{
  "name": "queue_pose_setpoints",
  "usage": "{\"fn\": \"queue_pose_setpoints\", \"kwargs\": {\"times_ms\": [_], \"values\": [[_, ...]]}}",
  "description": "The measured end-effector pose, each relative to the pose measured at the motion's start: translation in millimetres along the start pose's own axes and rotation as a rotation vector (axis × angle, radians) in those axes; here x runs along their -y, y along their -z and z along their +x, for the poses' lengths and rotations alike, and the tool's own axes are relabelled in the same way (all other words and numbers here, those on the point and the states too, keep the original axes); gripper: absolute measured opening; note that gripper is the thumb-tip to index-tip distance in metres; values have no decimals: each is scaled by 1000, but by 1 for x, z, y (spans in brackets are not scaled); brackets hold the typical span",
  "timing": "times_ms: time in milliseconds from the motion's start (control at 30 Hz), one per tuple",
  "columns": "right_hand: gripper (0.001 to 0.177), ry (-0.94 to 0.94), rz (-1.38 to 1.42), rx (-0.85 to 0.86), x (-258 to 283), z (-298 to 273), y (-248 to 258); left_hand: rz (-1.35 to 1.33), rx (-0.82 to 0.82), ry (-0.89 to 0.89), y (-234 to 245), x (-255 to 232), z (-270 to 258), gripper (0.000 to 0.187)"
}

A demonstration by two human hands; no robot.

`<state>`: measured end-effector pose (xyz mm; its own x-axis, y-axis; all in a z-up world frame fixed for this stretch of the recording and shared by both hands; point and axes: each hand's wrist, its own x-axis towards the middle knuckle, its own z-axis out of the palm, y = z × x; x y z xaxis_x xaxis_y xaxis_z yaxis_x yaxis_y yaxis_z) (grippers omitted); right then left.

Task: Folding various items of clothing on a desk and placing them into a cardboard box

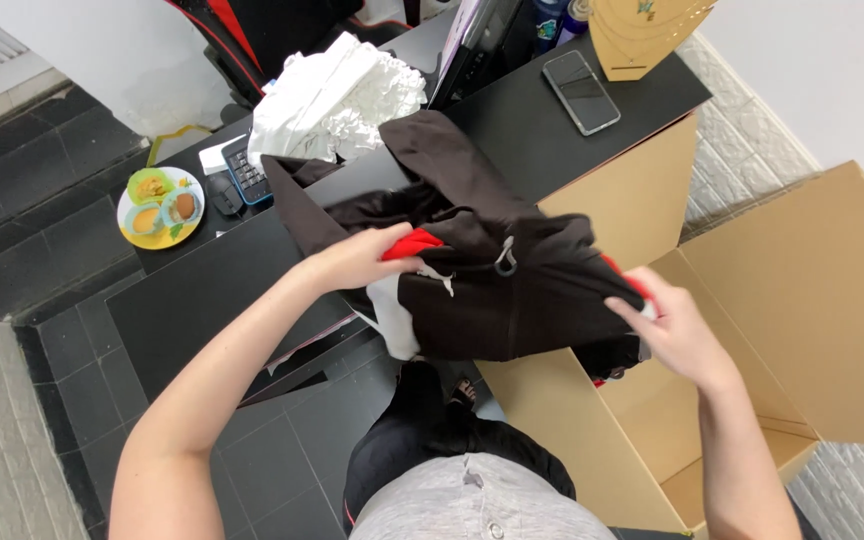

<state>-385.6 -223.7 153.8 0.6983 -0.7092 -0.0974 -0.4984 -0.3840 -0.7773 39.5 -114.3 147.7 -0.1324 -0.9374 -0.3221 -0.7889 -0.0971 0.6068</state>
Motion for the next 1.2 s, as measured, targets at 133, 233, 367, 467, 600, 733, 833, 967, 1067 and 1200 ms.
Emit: {"fn": "queue_pose_setpoints", "kwargs": {"times_ms": [133, 233, 367, 467, 600, 733, 833, 967, 1067, 1200], "values": [[55, -385, 15, 33, 13, -6, 23, 24, 310, 83, -10, -17, 18, 46], [33, -338, -196, 153, -12, -15, 28, 467, 325, -37, -23, 2, 36, 43], [47, -323, 36, 90, -9, -31, 51, 373, 128, -113, 34, -24, 32, 29], [23, -236, 172, -105, -28, -42, 56, 64, -5, -266, 76, -33, 31, 29], [17, -175, 241, -287, 7, -36, 61, 74, -103, -383, 128, -60, 40, 16], [44, -216, 69, -215, 70, -9, 64, 299, -395, -609, 180, -68, 59, 14], [27, -100, -88, -212, 95, 3, 61, 168, -433, -569, 203, -61, 76, 13], [34, 216, 5, -480, 103, 18, 74, -83, -217, -486, 250, -56, 89, 13], [15, 185, -42, -485, 109, 33, 83, 141, -52, -616, 293, -88, 66, 87], [16, 98, -309, -550, 147, 58, 80, 662, -167, -245, 334, -35, 140, 60]]}}
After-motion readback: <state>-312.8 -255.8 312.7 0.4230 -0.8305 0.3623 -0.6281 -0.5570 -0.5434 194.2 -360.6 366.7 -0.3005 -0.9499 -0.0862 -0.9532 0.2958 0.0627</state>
